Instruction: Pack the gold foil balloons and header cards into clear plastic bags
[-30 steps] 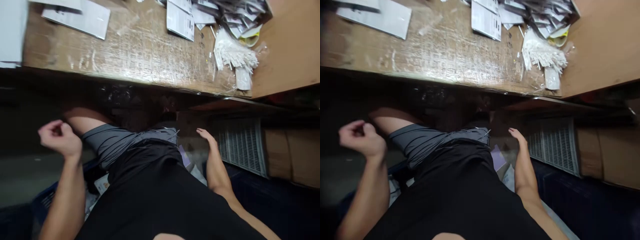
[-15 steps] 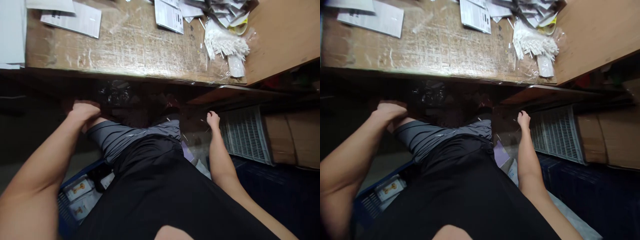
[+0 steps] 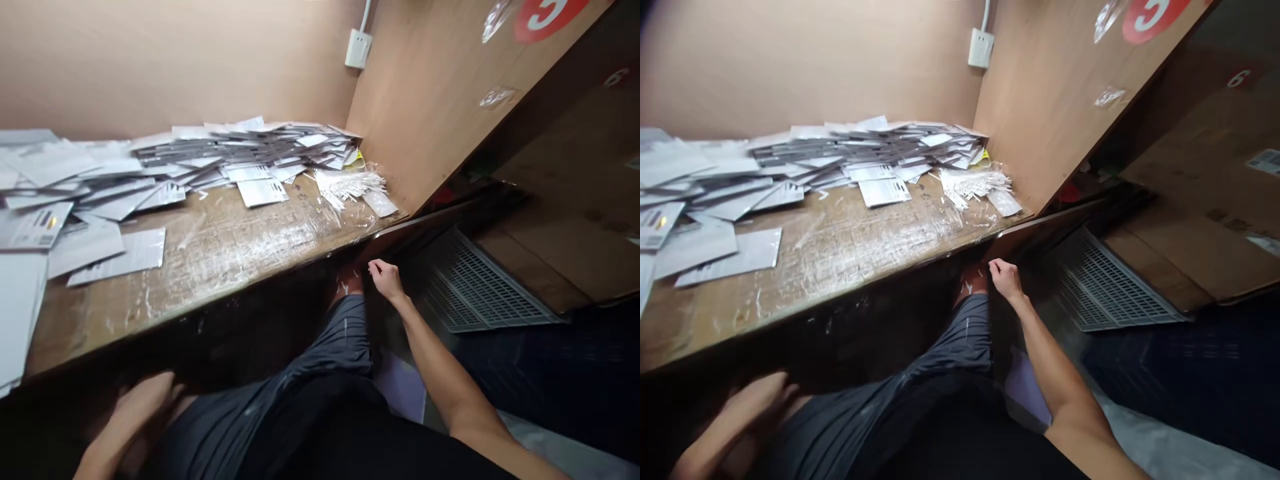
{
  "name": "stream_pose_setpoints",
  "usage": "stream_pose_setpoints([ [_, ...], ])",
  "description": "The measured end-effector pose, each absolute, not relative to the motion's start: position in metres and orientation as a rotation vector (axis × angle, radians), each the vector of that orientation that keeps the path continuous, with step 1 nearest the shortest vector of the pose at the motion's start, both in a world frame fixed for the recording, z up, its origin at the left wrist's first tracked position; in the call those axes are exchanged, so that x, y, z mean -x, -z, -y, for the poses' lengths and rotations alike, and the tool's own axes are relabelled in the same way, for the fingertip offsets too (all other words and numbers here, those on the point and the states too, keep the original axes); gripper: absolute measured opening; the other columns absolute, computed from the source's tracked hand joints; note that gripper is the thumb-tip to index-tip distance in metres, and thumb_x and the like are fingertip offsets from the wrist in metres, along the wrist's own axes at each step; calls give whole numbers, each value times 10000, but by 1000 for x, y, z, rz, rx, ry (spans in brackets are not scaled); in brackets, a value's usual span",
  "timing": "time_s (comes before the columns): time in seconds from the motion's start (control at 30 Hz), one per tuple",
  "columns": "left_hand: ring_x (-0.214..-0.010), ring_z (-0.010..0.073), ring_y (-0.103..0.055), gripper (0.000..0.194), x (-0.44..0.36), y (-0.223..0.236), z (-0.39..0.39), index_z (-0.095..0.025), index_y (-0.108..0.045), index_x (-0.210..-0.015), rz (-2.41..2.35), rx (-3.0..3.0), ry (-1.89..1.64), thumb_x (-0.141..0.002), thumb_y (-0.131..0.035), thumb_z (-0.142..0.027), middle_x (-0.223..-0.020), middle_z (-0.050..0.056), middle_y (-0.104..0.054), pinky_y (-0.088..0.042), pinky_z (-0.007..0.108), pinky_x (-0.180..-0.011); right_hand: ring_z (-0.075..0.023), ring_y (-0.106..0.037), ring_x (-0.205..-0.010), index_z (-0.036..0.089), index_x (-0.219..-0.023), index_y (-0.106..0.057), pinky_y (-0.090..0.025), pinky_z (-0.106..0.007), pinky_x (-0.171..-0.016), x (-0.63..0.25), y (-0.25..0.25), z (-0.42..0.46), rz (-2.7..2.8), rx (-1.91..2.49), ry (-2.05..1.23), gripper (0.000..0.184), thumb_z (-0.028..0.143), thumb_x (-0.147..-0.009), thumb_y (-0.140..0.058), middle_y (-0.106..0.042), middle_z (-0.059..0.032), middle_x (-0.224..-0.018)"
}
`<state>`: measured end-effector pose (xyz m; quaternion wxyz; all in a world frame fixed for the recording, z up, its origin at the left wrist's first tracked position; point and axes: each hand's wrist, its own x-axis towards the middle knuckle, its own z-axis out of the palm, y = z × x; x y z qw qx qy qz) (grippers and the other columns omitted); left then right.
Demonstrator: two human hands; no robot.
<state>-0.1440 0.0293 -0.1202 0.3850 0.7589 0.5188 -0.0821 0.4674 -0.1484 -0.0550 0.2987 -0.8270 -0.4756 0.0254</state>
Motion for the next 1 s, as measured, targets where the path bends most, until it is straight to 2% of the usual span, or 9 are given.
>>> stream_pose_setpoints([
  [0.13,-1329,370,-698,509,95,41,-32,-393,-806,-1280,-927,-1762,52,-832,-732,-621,-1400,32,-755,-562,495,-1148,-238,-769,-829,200,-952,-784,-542,-322,-802,-453,14,84,1434,1896,63,358,394,-1065,-505,-814,-97,-888],
  [0.3,-973,305,-814,411,-8,-30,-125,-306,-819,-1122,-984,-1809,-563,-841,-759,-600,-1055,45,-846,-680,398,-878,-190,-666,-705,170,-823,-764,-485,-305,-729,-490,-75,-36,1517,1888,305,507,441,-1115,-450,-739,-69,-742],
  [0.43,-712,234,-759,373,-96,-15,-222,-204,-803,-1019,-1131,-2037,-1082,-898,-662,-527,-851,67,-813,-607,326,-696,-235,-706,-913,137,-969,-803,-503,-317,-820,-542,-129,-152,1680,2335,321,440,461,-1093,-532,-792,-135,-962],
  [0.5,-665,209,-730,345,-120,1,-252,-193,-809,-955,-1062,-2151,-1083,-902,-635,-487,-812,64,-806,-567,303,-672,-288,-715,-1057,117,-1105,-807,-521,-336,-880,-561,-136,-196,1802,2633,167,306,383,-973,-733,-795,-187,-1134],
  [0.6,-617,175,-698,324,-125,19,-271,-201,-821,-943,-979,-2192,-1017,-925,-627,-460,-795,38,-806,-526,274,-642,-349,-727,-1097,84,-1140,-812,-541,-370,-919,-581,-128,-236,1874,2826,4,398,213,-773,-895,-783,-246,-1199],
  [0.7,-632,167,-704,309,-116,24,-271,-207,-822,-949,-985,-2119,-1036,-944,-625,-445,-787,20,-803,-512,260,-638,-356,-732,-1095,81,-1127,-819,-540,-366,-923,-595,-114,-253,1885,2832,-10,377,220,-783,-888,-774,-267,-1219],
  [0.83,-600,163,-672,292,-114,20,-269,-226,-812,-896,-944,-2120,-940,-938,-620,-441,-739,3,-782,-502,264,-639,-242,-727,-1009,36,-1084,-805,-491,-284,-888,-611,-107,-262,1831,2779,30,269,258,-942,-751,-777,-249,-1172],
  [0.93,-626,177,-679,306,-115,17,-270,-233,-807,-895,-978,-2088,-903,-931,-611,-464,-755,9,-787,-512,278,-660,-94,-653,-810,5,-843,-777,-428,-236,-829,-620,-115,-264,1770,2606,95,254,154,-985,-629,-773,-139,-907],
  [1.0,-646,189,-690,322,-116,16,-270,-231,-802,-889,-1003,-2047,-897,-929,-601,-480,-755,15,-786,-512,287,-660,-68,-570,-685,46,-666,-721,-420,-251,-786,-623,-126,-262,1713,2420,189,303,118,-950,-647,-700,-60,-705],
])
